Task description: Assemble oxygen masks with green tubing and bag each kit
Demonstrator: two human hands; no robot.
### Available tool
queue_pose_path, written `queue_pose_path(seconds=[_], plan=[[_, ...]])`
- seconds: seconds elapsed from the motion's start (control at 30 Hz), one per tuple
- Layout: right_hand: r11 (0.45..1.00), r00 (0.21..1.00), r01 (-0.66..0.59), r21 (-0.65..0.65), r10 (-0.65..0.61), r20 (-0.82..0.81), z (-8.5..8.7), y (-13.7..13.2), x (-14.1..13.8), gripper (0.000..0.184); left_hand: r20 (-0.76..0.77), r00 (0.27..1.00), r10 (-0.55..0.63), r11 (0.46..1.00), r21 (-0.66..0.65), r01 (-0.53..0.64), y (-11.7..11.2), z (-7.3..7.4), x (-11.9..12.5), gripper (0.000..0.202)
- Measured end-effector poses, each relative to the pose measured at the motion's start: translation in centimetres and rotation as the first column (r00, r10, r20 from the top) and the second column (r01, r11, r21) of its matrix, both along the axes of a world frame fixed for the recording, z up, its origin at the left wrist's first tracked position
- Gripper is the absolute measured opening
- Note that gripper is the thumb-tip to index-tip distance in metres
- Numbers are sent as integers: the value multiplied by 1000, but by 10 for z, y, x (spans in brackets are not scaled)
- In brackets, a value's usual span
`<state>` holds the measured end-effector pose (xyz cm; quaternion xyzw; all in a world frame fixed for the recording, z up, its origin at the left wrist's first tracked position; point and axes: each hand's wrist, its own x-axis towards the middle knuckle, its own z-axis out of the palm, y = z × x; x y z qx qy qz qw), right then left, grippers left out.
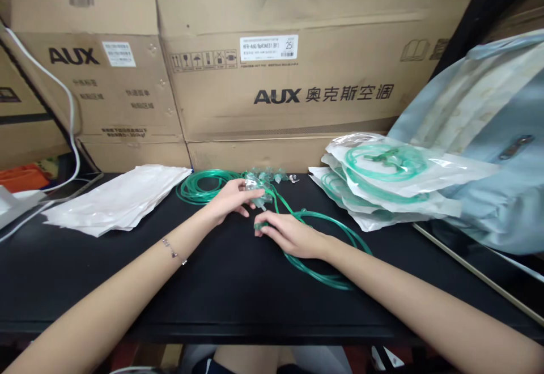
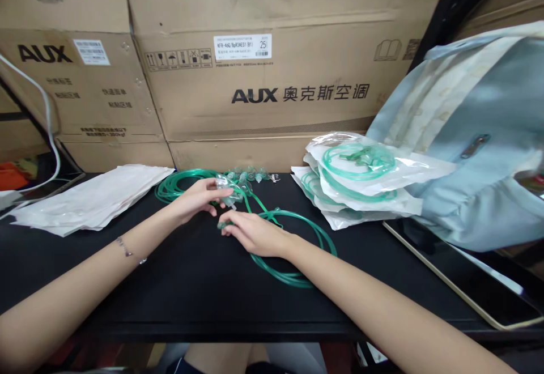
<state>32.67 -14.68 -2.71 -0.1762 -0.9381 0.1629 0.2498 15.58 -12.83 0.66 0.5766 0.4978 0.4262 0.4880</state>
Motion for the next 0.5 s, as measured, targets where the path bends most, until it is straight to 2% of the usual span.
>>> queue_pose_path(seconds=[0.1, 0.17, 0.3, 0.5], plan=[[978, 971, 123, -171, -153, -181, -8, 4, 0, 22, 293, 951, -98, 992, -49, 117, 1, -4, -10, 22], [956, 941, 201, -216, -249, -227, -11, 7, 0, 24, 382, 918, -105, 987, -71, 142, 0, -5, -14, 24], [923, 894, 319, -215, -369, -255, -10, 9, -1, 24, 367, 923, -114, 992, 1, 122, -3, -2, -19, 44], [937, 917, 325, -131, -346, -197, -8, 9, -1, 26, 208, 958, -196, 979, 96, 179, -5, -1, -25, 46]])
